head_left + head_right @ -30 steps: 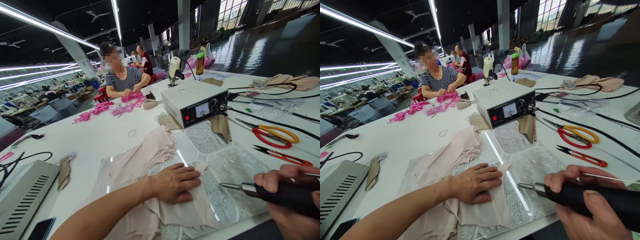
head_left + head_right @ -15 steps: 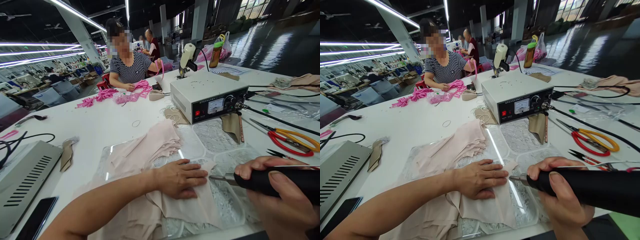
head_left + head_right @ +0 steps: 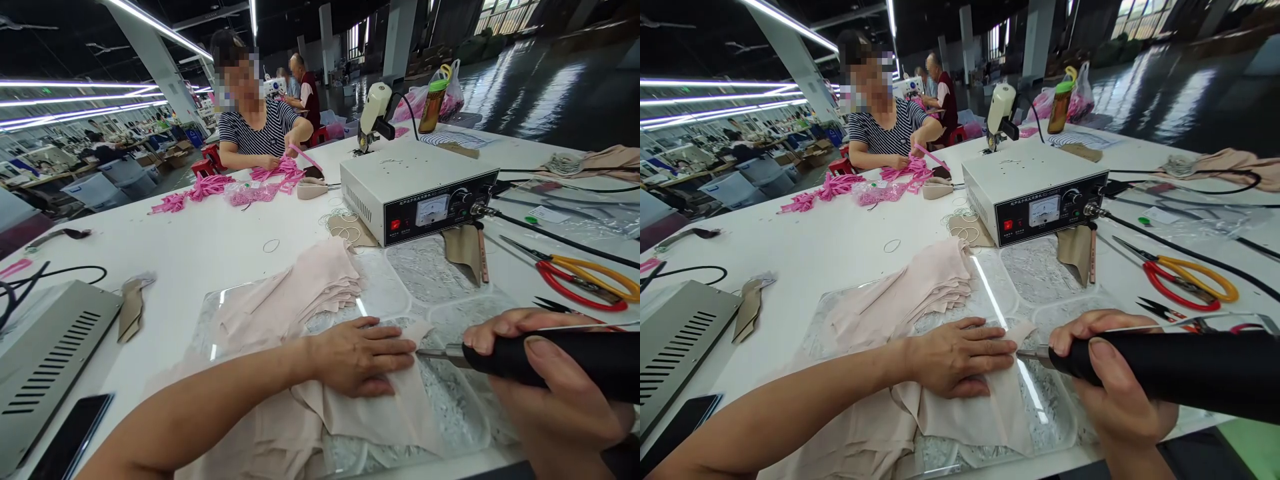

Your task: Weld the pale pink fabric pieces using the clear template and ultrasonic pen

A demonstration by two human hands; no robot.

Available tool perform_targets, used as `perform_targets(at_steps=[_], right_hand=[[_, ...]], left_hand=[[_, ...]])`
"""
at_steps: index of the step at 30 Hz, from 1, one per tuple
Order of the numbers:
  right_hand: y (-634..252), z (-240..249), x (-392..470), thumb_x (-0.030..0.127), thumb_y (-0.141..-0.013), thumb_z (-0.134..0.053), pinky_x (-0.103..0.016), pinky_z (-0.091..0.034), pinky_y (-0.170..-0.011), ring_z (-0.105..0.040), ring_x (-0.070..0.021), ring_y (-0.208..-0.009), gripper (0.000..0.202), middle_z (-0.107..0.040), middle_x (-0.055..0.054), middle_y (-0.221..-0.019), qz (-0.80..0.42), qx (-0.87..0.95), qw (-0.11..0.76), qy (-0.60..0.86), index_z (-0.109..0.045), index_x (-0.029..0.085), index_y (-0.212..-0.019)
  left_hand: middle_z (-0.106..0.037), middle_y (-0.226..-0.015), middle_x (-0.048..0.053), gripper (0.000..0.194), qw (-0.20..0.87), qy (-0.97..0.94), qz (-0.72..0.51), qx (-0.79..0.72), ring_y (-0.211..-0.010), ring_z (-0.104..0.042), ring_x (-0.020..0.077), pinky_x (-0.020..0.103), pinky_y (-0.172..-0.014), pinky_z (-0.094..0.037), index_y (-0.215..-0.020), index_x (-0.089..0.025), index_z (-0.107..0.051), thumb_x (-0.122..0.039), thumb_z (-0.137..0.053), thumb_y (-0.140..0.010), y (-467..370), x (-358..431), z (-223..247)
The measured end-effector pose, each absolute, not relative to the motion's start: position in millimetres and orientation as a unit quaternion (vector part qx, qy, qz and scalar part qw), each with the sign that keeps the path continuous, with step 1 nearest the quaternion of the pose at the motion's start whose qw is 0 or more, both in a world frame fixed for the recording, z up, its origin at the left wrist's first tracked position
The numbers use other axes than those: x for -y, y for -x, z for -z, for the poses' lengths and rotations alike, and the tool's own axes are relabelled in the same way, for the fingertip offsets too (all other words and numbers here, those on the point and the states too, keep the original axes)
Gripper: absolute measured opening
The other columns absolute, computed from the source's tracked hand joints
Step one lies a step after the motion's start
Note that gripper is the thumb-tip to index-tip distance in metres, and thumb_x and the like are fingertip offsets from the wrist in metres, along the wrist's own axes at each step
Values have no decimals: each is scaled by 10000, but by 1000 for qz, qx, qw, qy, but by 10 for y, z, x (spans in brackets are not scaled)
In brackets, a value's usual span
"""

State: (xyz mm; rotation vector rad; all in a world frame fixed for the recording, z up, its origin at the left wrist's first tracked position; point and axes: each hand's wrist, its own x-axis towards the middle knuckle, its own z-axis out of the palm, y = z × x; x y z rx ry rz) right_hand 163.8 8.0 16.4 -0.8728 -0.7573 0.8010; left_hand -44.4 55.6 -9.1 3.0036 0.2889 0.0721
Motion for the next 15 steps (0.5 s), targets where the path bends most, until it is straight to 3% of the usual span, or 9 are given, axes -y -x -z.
perform_targets(at_steps=[6, 15], right_hand=[[-1652, -141, -111, 176, -650, -588, -360, -456, -494, -545, -147, -471, 59, -512, 33, -656, -372, 370, 758, 389, -554, 209, -685], [-1682, -147, -48, 199, -677, -584, -347, -471, -508, -542, -139, -490, 56, -504, 28, -680, -396, 365, 757, 370, -562, 208, -727]], left_hand=[[-378, -1468, 38, 523, 63, -993, -8, -97, -1377, -296, 209, 365, -1141, -214, -1360, -146, -427, -437, -266, -956, 442, -567, 78], [-424, -1437, 42, 443, 53, -995, -29, -85, -1344, -348, 215, 380, -1101, -273, -1296, -206, -496, -413, -302, -955, 430, -570, 56]])
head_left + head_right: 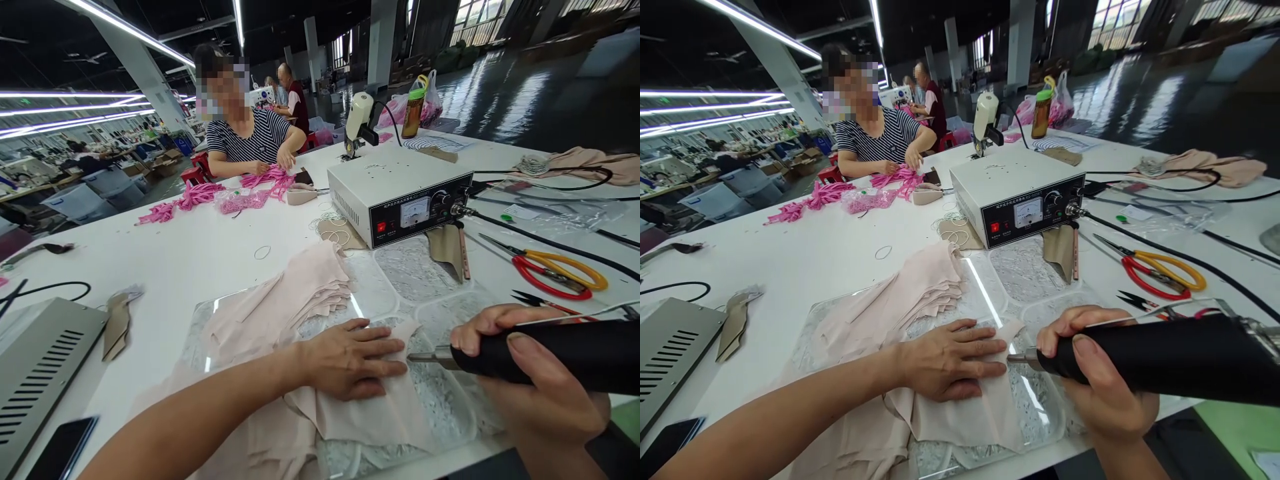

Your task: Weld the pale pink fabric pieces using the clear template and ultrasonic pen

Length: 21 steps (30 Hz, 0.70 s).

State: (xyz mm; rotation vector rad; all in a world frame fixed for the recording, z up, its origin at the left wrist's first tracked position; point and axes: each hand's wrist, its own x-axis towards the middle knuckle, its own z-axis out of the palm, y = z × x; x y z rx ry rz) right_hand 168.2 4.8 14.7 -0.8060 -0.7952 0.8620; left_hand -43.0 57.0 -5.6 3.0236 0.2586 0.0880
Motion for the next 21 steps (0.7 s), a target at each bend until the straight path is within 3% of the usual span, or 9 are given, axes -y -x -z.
perform_targets(at_steps=[13, 21], right_hand=[[-1741, 13, -58, 284, -732, -630, -356, -498, -524, -526, -149, -538, 84, -486, 14, -700, -421, 406, 729, 356, -584, 258, -798], [-1691, -43, -33, 218, -746, -612, -337, -478, -538, -548, -140, -527, 56, -502, 29, -682, -424, 395, 733, 357, -560, 230, -763]], left_hand=[[-408, -1448, 37, 450, 51, -994, -33, -91, -1338, -351, 221, 396, -1107, -266, -1297, -217, -497, -431, -304, -952, 443, -559, 101], [-393, -1459, 31, 460, 49, -994, -16, -93, -1346, -342, 219, 389, -1112, -253, -1310, -228, -487, -439, -283, -955, 439, -565, 79]])
